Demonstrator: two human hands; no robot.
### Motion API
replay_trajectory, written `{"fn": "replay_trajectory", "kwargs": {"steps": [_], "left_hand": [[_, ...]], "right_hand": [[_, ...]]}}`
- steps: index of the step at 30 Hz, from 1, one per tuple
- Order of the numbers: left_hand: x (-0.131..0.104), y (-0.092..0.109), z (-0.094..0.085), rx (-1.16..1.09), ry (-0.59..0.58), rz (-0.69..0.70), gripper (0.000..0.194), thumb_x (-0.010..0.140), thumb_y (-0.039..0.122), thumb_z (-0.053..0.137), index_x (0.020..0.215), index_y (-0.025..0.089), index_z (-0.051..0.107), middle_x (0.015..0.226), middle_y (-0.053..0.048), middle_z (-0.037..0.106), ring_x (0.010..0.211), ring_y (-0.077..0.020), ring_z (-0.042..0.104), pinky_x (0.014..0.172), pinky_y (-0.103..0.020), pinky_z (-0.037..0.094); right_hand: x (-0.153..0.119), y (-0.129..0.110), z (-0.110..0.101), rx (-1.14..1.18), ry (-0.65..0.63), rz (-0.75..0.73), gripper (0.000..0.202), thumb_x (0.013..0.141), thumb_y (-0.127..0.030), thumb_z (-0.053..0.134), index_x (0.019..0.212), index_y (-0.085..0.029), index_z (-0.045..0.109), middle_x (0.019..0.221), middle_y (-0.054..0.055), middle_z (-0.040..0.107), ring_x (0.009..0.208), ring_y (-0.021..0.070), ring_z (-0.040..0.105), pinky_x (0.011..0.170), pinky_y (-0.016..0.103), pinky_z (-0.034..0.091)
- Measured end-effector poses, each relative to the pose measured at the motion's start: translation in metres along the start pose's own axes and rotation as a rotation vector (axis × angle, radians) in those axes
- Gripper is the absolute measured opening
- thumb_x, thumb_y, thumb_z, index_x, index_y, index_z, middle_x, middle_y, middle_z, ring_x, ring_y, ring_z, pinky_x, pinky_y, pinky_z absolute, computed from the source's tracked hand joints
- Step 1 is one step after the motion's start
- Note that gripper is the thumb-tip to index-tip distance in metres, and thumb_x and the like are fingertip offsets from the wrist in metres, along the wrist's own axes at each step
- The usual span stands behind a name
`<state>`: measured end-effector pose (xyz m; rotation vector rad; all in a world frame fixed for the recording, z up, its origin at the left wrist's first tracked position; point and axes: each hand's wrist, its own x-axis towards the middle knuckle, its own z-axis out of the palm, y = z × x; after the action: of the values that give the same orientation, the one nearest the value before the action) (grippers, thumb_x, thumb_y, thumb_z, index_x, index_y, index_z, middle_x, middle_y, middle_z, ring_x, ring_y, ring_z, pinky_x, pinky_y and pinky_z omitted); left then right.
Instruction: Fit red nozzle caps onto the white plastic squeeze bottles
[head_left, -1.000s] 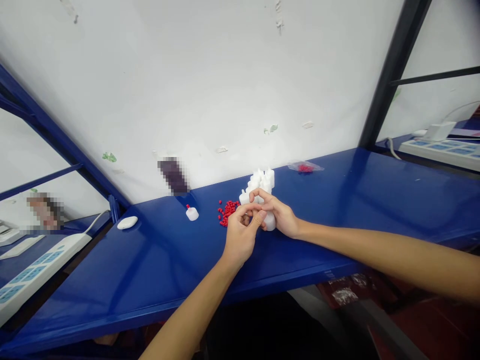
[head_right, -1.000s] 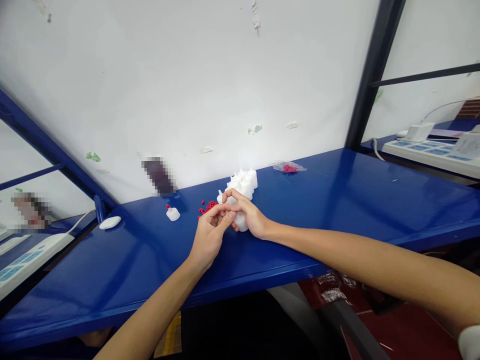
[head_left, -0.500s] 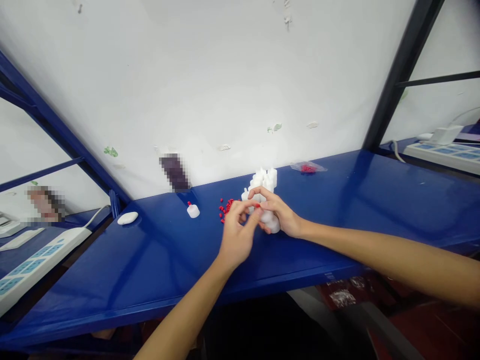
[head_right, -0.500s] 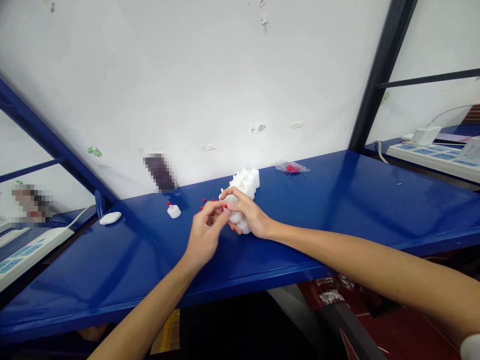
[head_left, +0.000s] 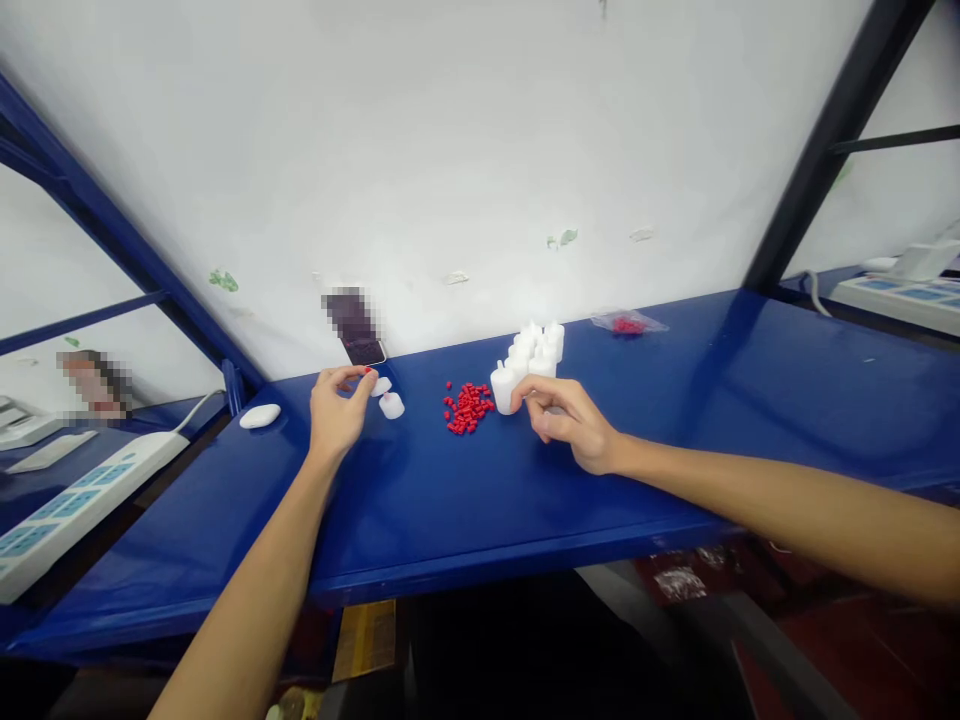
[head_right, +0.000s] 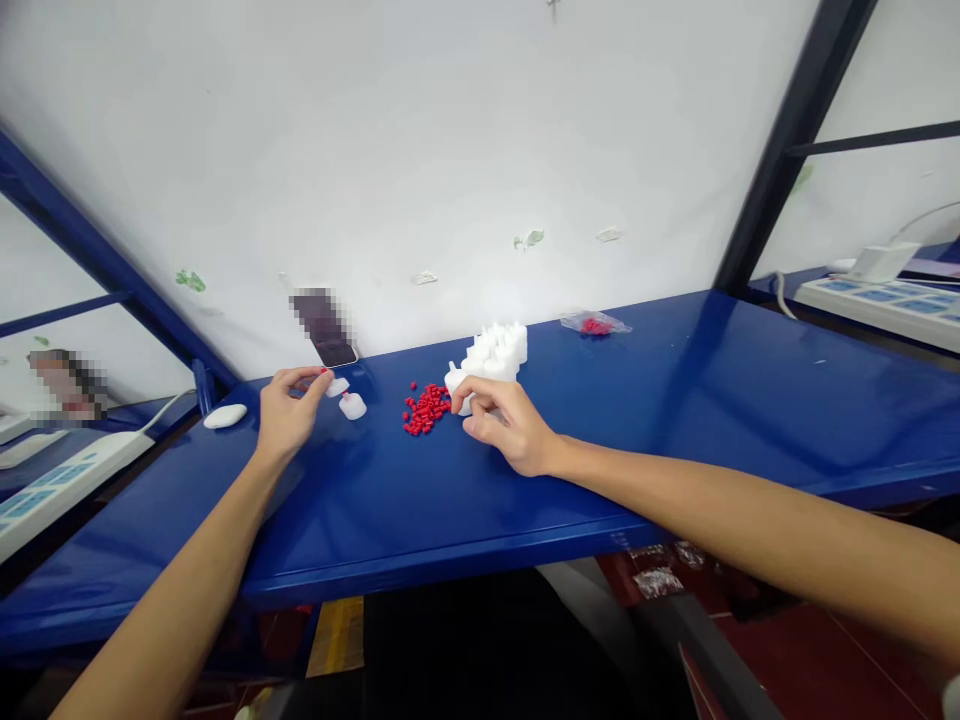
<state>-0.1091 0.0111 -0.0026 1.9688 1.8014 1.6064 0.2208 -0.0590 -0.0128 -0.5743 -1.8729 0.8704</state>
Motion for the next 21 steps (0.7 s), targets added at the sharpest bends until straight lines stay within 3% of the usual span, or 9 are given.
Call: {"fn": "replay_trajectory", "kwargs": {"steps": [4,7,9,10,12,15,21], "left_hand": [[-0.002,0.005,0.002,0.085,-0.117,0.013,0.03,0.077,0.044,0.064,0.093,0.02,0.074,0.094,-0.005,0.062,0.086,-0.0195,0.055,0.087,-0.035,0.044],[-0.009,0.015,0.0,0.124,-0.019,0.081,0.031,0.079,0.04,0.063,0.102,0.021,0.07,0.093,-0.004,0.059,0.084,-0.0189,0.054,0.084,-0.034,0.044],[-0.017,0.026,0.0,0.153,0.039,0.218,0.025,0.082,0.035,0.061,0.1,0.02,0.068,0.088,-0.003,0.057,0.084,-0.0187,0.054,0.082,-0.032,0.045],[-0.022,0.032,0.001,0.169,-0.005,0.313,0.02,0.084,0.031,0.058,0.097,0.019,0.067,0.084,-0.003,0.056,0.083,-0.0185,0.054,0.081,-0.032,0.045],[-0.032,0.042,0.004,0.208,-0.234,0.488,0.018,0.086,0.027,0.055,0.097,0.019,0.067,0.08,-0.002,0.057,0.08,-0.018,0.055,0.079,-0.031,0.045],[-0.041,0.05,0.011,0.296,-0.542,0.582,0.025,0.09,0.026,0.05,0.109,0.021,0.066,0.09,-0.004,0.061,0.085,-0.0194,0.057,0.08,-0.033,0.047],[-0.043,0.042,0.018,0.351,-0.669,0.514,0.031,0.096,0.03,0.044,0.12,0.025,0.064,0.111,-0.006,0.059,0.1,-0.0221,0.058,0.086,-0.037,0.048]], "right_hand": [[0.0,0.003,0.002,-0.089,-0.055,0.051,0.018,0.083,-0.033,0.055,0.087,-0.016,0.059,0.053,-0.007,0.042,0.05,0.0103,0.036,0.053,0.026,0.029],[0.002,0.004,0.005,-0.104,-0.077,0.089,0.015,0.086,-0.028,0.05,0.088,-0.017,0.059,0.055,-0.006,0.041,0.052,0.0111,0.038,0.055,0.026,0.031],[0.002,0.005,0.006,-0.061,-0.123,0.103,0.019,0.089,-0.023,0.04,0.095,-0.017,0.057,0.056,-0.006,0.043,0.053,0.0121,0.041,0.056,0.026,0.034],[0.002,0.005,0.006,-0.038,-0.154,0.1,0.022,0.089,-0.019,0.036,0.099,-0.018,0.056,0.056,-0.006,0.044,0.053,0.0126,0.042,0.057,0.026,0.035],[0.001,0.005,0.005,-0.033,-0.215,0.079,0.028,0.088,-0.013,0.031,0.106,-0.018,0.051,0.056,-0.006,0.046,0.053,0.0129,0.043,0.06,0.027,0.037],[0.001,0.002,0.005,-0.109,-0.287,0.049,0.029,0.087,-0.01,0.032,0.11,-0.018,0.048,0.062,-0.005,0.051,0.057,0.013,0.046,0.064,0.027,0.038],[0.005,-0.003,0.005,-0.152,-0.395,0.136,0.023,0.085,-0.011,0.036,0.091,-0.017,0.056,0.061,-0.003,0.052,0.058,0.0123,0.049,0.062,0.026,0.038]]}}
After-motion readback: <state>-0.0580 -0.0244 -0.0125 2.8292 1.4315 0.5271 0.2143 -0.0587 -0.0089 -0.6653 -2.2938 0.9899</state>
